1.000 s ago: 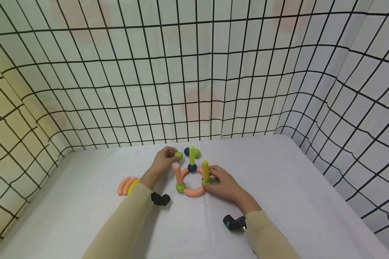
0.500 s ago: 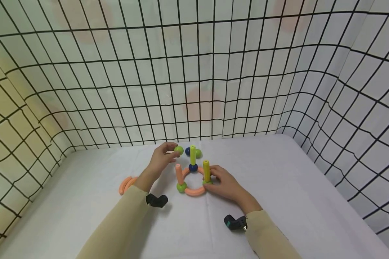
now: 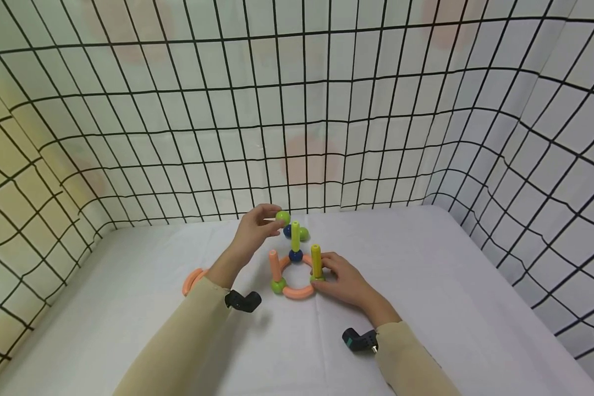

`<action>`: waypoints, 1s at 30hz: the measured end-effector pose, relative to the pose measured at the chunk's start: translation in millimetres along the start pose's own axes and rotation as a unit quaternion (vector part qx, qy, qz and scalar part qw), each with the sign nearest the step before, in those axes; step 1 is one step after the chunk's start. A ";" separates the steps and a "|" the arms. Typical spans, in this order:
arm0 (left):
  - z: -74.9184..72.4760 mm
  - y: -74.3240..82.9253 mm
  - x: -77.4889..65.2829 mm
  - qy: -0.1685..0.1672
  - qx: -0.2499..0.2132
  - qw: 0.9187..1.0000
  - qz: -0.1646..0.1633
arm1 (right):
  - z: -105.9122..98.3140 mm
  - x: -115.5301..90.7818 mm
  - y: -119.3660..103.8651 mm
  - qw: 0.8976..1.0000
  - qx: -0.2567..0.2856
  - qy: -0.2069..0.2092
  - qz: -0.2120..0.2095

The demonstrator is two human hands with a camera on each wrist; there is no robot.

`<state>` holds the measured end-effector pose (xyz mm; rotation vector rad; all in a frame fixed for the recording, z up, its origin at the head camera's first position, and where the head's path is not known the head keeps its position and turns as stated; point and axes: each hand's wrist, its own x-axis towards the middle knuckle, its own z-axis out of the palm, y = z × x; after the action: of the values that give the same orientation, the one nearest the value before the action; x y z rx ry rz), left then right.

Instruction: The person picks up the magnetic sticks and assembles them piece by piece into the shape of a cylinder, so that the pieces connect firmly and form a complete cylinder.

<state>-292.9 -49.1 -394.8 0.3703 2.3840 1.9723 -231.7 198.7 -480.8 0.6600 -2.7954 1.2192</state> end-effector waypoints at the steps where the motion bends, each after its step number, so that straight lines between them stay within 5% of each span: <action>1: 0.6 1.7 -0.4 0.001 0.004 1.000 0.002 | 0.0 0.3 0.1 1.000 -0.001 0.000 0.003; 13: 9.7 16.5 -2.1 -0.012 0.028 0.999 0.039 | -0.1 1.2 1.1 1.000 -0.011 -0.004 0.006; 30: 11.5 11.2 -0.2 0.003 0.033 0.999 0.028 | -0.2 1.6 1.4 1.000 -0.013 -0.005 0.008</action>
<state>-289.0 -36.2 -386.3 0.4392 2.4745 1.9224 -233.7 199.1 -481.3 0.6454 -2.8257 1.1826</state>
